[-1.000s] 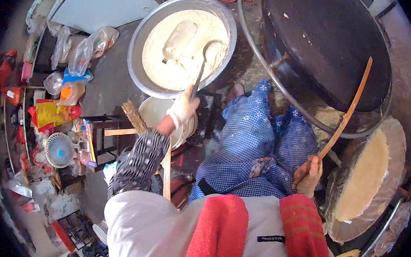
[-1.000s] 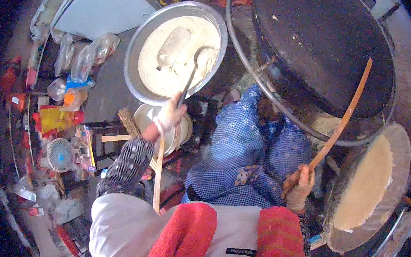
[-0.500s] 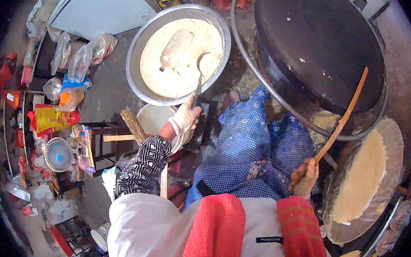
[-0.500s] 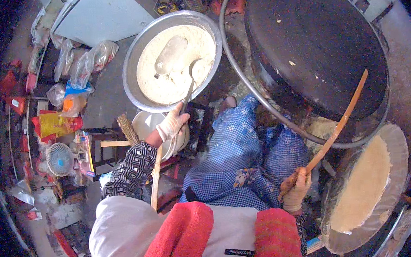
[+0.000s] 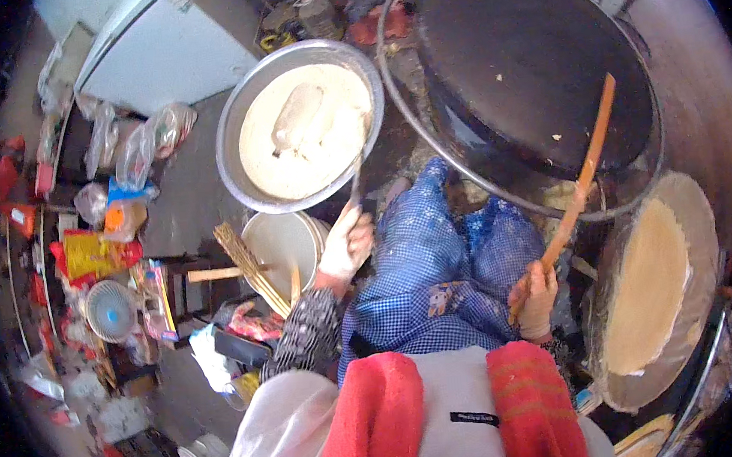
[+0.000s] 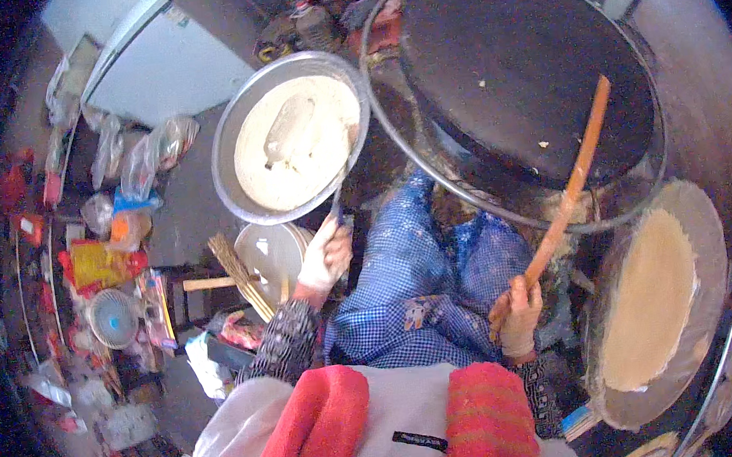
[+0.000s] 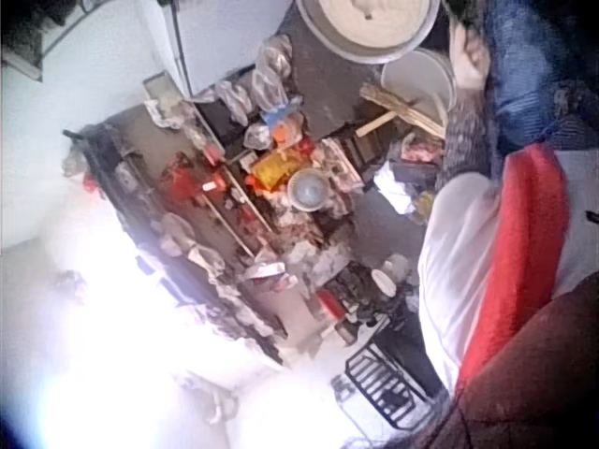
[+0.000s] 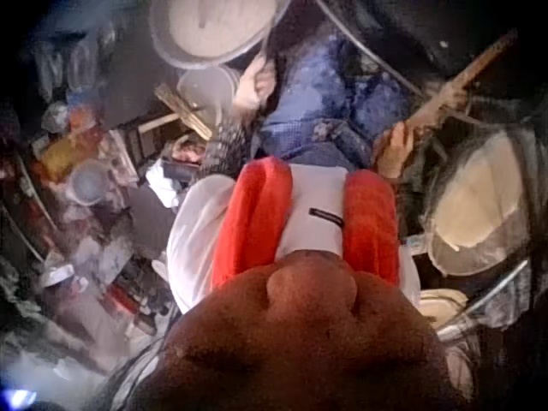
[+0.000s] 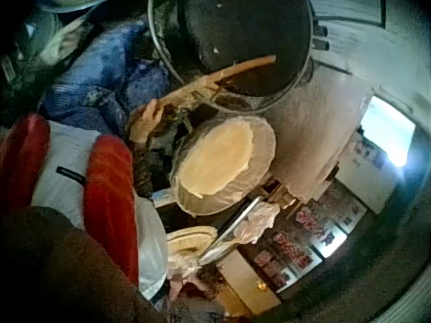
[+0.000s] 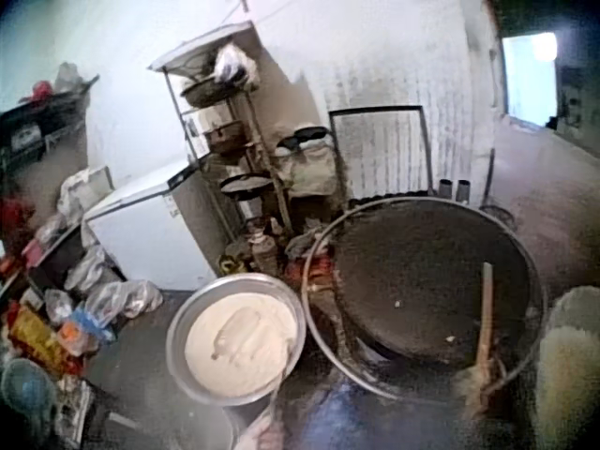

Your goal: The person scoops batter from a metal bowl and spreads it onto a large, hot, circular griddle using a wooden stick. They cook the crepe, lift it with a blue spatula, and place it onto a stack of finished crepes. The person repeats this process to make multiple crepes.

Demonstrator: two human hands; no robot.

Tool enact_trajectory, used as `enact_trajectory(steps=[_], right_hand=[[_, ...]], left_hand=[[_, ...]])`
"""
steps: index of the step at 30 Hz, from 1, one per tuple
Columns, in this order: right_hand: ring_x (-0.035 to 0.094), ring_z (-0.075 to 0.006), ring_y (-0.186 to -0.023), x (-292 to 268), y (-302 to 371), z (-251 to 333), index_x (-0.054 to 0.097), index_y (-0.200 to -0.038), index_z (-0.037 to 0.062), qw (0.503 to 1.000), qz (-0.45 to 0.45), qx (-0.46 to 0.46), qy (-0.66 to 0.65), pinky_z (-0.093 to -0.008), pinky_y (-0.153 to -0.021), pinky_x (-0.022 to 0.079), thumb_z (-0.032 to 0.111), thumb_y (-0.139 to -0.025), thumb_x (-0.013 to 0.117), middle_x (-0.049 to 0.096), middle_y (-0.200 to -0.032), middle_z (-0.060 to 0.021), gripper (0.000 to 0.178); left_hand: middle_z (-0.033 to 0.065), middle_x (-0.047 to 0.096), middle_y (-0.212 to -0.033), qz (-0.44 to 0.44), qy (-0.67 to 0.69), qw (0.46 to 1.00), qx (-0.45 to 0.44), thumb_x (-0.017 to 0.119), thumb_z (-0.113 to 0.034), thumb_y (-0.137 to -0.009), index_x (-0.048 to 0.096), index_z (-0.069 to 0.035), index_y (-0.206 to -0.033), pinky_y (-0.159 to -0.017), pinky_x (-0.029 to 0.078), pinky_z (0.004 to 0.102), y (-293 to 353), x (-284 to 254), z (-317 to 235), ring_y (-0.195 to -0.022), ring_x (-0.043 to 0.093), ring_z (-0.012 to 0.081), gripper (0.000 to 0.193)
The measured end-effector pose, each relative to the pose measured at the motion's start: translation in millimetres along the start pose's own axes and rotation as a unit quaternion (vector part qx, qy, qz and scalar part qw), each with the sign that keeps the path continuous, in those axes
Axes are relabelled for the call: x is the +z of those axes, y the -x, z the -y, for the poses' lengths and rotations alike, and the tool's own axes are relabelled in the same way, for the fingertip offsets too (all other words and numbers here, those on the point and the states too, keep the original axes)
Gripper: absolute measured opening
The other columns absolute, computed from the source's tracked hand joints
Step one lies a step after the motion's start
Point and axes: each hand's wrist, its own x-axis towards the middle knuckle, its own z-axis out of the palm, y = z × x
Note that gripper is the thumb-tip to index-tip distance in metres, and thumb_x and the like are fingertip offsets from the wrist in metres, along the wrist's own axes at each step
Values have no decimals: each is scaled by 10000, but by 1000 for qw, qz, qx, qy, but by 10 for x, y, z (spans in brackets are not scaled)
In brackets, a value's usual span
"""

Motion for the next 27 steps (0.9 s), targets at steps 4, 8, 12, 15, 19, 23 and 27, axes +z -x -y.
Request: enact_trajectory(steps=[4, 8, 12, 15, 19, 23, 27], right_hand=[[557, -149, -487, 24, -182, 140, 505, -1047, 77, 997, 40, -19, 57, -283, -411, 460, 265, -969, 588, 531, -655, -24, 220], [603, -168, -526, 138, -720, 533, 549, -990, 34, 974, 56, -200, 93, -314, -490, 456, 227, -992, 550, 638, -635, -68, 193], [656, -365, -672, -124, -1450, 872, 516, -922, 36, 883, -35, -353, 308, -474, -634, 496, 302, -978, 559, 682, -725, -133, 275], [653, -394, -722, -523, -1734, 779, 514, -951, 44, 780, -120, -343, 509, -515, -658, 486, 348, -969, 569, 676, -741, -166, 309], [653, -429, -769, -992, -2327, 639, 552, -1069, 78, 781, -107, -305, 534, -528, -700, 495, 442, -955, 544, 679, -826, -218, 381], [645, -435, -904, -1009, -2283, 781, 554, -1133, 77, 777, -132, -250, 563, -531, -775, 498, 518, -965, 483, 675, -956, -239, 477], [637, -430, -952, -898, -2168, 867, 584, -1078, 62, 824, -148, -221, 499, -517, -796, 502, 503, -955, 527, 668, -1005, -237, 462]], left_hand=[[-34, 469, -769, -24, 32, 999, -7, 548, -122, -989, 537, -101, -1139, -383, 302, 157, 585, -459, -253, -522, 374, 25, 153], [-5, 480, -755, -122, 113, 986, -15, 542, -110, -986, 508, -54, -940, -395, 392, 169, 569, -792, -851, -533, 435, 42, 81], [12, 487, -765, -166, -33, 984, 61, 531, -65, -967, 493, -45, -927, -408, 425, 171, 648, -519, -1159, -521, 440, 46, 59], [9, 495, -760, -108, -124, 982, 96, 542, -63, -963, 514, -64, -970, -396, 383, 152, 856, 181, -1155, -507, 410, 31, 29], [24, 511, -814, -17, -244, 963, 117, 569, -101, -973, 488, -58, -1250, -396, 310, 156, 833, 1261, -1020, -527, 399, 27, 291], [30, 531, -841, 31, -360, 923, 129, 599, -107, -960, 331, -104, -1504, -403, 304, 173, 726, 1937, -557, -526, 413, 42, 607], [17, 557, -784, 109, -512, 828, 200, 629, -62, -930, 275, -118, -1549, -405, 347, 180, 398, 2336, 155, -502, 421, 31, 715]])
